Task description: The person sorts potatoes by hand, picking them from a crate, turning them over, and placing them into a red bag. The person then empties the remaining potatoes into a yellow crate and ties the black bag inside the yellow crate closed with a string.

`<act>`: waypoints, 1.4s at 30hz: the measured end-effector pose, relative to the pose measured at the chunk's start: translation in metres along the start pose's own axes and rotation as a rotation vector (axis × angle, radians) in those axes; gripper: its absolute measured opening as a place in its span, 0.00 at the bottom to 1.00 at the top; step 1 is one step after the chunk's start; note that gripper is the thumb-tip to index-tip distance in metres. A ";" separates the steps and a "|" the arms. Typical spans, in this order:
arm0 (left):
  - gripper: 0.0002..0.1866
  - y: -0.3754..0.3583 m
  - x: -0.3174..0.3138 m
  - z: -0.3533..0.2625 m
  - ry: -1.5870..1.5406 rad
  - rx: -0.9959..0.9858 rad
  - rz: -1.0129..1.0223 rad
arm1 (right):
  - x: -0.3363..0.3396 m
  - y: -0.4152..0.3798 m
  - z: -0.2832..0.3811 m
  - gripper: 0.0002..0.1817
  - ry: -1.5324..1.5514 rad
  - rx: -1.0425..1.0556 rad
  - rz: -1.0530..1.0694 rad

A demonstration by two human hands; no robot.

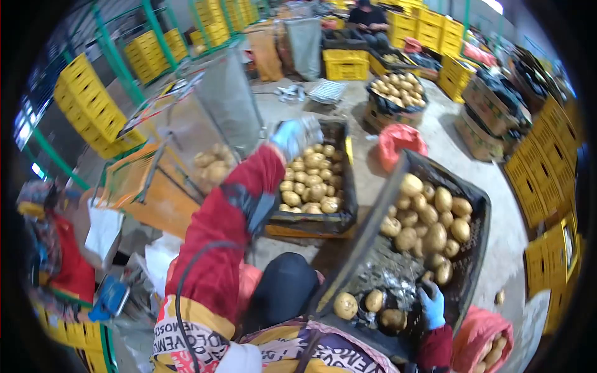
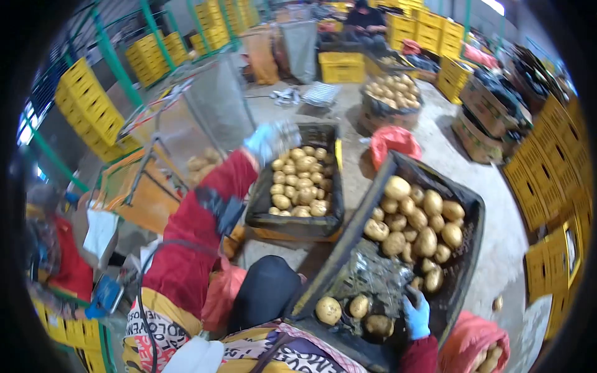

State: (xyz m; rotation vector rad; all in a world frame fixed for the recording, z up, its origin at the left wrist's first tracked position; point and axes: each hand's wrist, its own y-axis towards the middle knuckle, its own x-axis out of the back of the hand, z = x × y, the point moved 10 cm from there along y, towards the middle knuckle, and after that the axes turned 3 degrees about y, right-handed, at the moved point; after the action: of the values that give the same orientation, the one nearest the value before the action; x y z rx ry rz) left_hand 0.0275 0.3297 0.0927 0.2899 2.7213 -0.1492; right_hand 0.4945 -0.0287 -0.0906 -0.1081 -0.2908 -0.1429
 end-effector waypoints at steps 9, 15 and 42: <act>0.20 -0.168 -0.260 0.217 -0.557 0.407 0.360 | 0.067 -0.016 -0.002 0.18 0.624 -0.235 -0.657; 0.19 -0.168 -0.243 0.294 -0.396 0.505 0.082 | 0.067 0.025 0.043 0.20 -0.369 -0.023 -0.469; 0.28 -0.204 -0.307 0.268 -0.043 0.580 0.799 | 0.001 -0.021 0.099 0.40 0.771 0.026 -0.046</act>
State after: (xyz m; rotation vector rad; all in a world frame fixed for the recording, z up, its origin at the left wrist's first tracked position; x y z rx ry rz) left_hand 0.3589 0.0370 -0.0175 1.4602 2.2465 -0.6861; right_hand 0.4648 -0.0368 0.0056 -0.0147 0.4744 -0.2150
